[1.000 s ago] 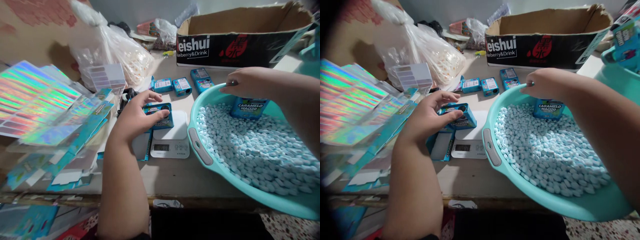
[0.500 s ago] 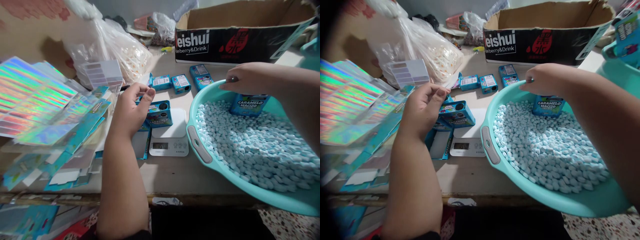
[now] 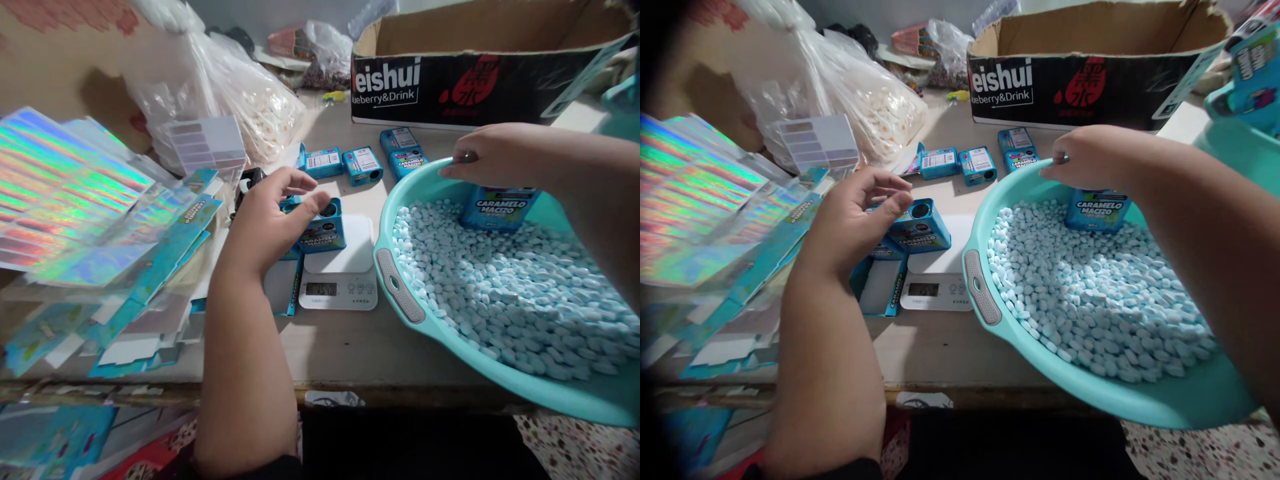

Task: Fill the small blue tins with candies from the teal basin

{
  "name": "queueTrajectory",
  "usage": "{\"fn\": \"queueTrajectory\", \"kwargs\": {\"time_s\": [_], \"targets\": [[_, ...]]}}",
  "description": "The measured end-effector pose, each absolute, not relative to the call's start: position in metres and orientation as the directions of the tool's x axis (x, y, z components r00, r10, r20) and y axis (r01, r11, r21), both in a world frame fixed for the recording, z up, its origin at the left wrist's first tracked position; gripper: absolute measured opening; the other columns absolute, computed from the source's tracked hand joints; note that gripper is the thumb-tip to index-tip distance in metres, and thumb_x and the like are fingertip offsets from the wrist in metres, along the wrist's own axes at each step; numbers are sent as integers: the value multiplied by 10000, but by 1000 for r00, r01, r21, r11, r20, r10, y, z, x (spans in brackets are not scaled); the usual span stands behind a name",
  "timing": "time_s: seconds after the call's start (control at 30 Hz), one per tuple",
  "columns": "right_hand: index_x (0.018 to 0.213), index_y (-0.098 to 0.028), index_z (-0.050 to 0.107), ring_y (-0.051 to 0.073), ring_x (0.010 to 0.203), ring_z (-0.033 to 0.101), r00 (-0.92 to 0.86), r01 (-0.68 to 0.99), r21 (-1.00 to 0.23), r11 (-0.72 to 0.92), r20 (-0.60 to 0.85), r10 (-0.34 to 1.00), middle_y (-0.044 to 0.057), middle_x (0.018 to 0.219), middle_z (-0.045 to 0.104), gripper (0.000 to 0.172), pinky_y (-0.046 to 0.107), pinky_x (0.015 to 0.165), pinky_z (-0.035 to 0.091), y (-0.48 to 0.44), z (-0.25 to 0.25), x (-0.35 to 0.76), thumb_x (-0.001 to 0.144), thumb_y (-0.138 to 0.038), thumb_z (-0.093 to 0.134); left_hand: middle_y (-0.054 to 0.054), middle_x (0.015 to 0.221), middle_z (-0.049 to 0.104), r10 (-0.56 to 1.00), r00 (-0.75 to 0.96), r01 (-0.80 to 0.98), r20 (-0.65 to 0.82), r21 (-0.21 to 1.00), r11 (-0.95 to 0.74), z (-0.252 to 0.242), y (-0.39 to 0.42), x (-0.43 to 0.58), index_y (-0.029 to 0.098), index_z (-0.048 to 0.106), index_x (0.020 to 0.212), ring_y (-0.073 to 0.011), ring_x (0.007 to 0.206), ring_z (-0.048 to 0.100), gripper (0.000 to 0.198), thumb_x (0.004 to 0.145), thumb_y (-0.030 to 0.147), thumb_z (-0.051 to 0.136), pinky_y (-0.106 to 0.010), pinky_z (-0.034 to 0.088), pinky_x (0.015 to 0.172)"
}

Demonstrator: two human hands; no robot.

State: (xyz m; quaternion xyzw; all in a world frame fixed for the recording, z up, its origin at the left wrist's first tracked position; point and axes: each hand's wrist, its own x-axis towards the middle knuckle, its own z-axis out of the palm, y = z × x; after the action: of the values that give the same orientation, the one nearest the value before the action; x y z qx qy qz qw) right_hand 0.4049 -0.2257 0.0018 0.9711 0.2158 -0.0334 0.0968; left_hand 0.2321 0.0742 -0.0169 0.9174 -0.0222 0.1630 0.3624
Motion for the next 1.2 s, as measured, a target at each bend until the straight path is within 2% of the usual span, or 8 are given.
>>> {"fn": "queueTrajectory", "kwargs": {"time_s": [0.13, 0.27, 0.4, 0.53, 0.7, 0.97, 1.07, 1.2], "targets": [[931, -158, 690, 127, 592, 401, 895, 446, 164, -880, -93, 436, 74, 746, 619, 376, 342, 603, 312, -229, 0, 409, 908, -501, 538, -52, 1162, 706, -71, 980, -162, 184, 546, -822, -15, 71, 233, 249, 655, 1188, -258, 1016, 660, 505, 734, 416, 799, -373, 512, 879], [879, -157, 662, 137, 605, 413, 881, 473, 149, -868, -95, 464, 89, 776, 618, 372, 342, 609, 322, -229, 1, 407, 905, -500, 520, -47, 1016, 724, -71, 969, -158, 237, 371, -915, -2, 74, 215, 232, 706, 1071, -256, 897, 663, 380, 746, 414, 782, -358, 498, 768], [798, -181, 615, 156, 631, 426, 857, 516, 141, -845, -78, 510, 94, 797, 612, 361, 340, 628, 336, -228, 3, 405, 893, -513, 511, -16, 1003, 724, -140, 964, -213, 228, 337, -917, 23, 87, 177, 278, 697, 1069, -229, 853, 665, 326, 781, 423, 745, -328, 513, 721], [808, -184, 614, 171, 652, 439, 854, 519, 122, -846, -110, 508, 110, 841, 622, 340, 343, 652, 348, -227, 6, 402, 889, -496, 506, -36, 1127, 723, -222, 974, -228, 51, 276, -934, 32, 105, 158, 278, 700, 1127, -255, 969, 685, 330, 803, 265, 635, -384, 549, 838], [896, -151, 666, 189, 712, 494, 850, 525, 78, -847, -94, 518, 145, 941, 647, 355, 344, 661, 355, -226, 10, 394, 902, -460, 490, -113, 1200, 690, -210, 974, -217, 80, 93, -972, 9, 125, 166, 214, 682, 1219, -312, 1118, 639, 464, 777, 165, 550, -509, 516, 983], [1079, -178, 718, 163, 687, 552, 872, 473, 26, -881, -161, 463, 68, 902, 682, 336, 302, 626, 351, -232, 18, 393, 862, -426, 653, -83, 1270, 610, -108, 970, -166, 219, 264, -950, -30, 135, 154, 222, 668, 1224, -257, 1188, 597, 348, 903, 332, 590, -384, 517, 1014], [1214, -231, 683, 139, 696, 571, 869, 455, 14, -890, -225, 441, 32, 955, 692, 474, 285, 641, 366, -241, 30, 390, 774, -383, 778, -138, 1421, 514, -60, 954, -123, 293, 203, -971, -44, 142, 154, 194, 630, 1298, -318, 1318, 512, 451, 915, 429, 586, -477, 436, 1115], [1332, -206, 631, 169, 762, 627, 908, 358, 156, -920, -287, 305, 60, 1008, 698, 648, 300, 672, 417, -245, 46, 381, 731, -343, 830, -166, 1520, 456, -15, 973, -52, 232, 155, -987, -61, 141, 160, 167, 461, 1472, -358, 1431, 396, 604, 947, 464, 485, -581, 334, 1174]]}}
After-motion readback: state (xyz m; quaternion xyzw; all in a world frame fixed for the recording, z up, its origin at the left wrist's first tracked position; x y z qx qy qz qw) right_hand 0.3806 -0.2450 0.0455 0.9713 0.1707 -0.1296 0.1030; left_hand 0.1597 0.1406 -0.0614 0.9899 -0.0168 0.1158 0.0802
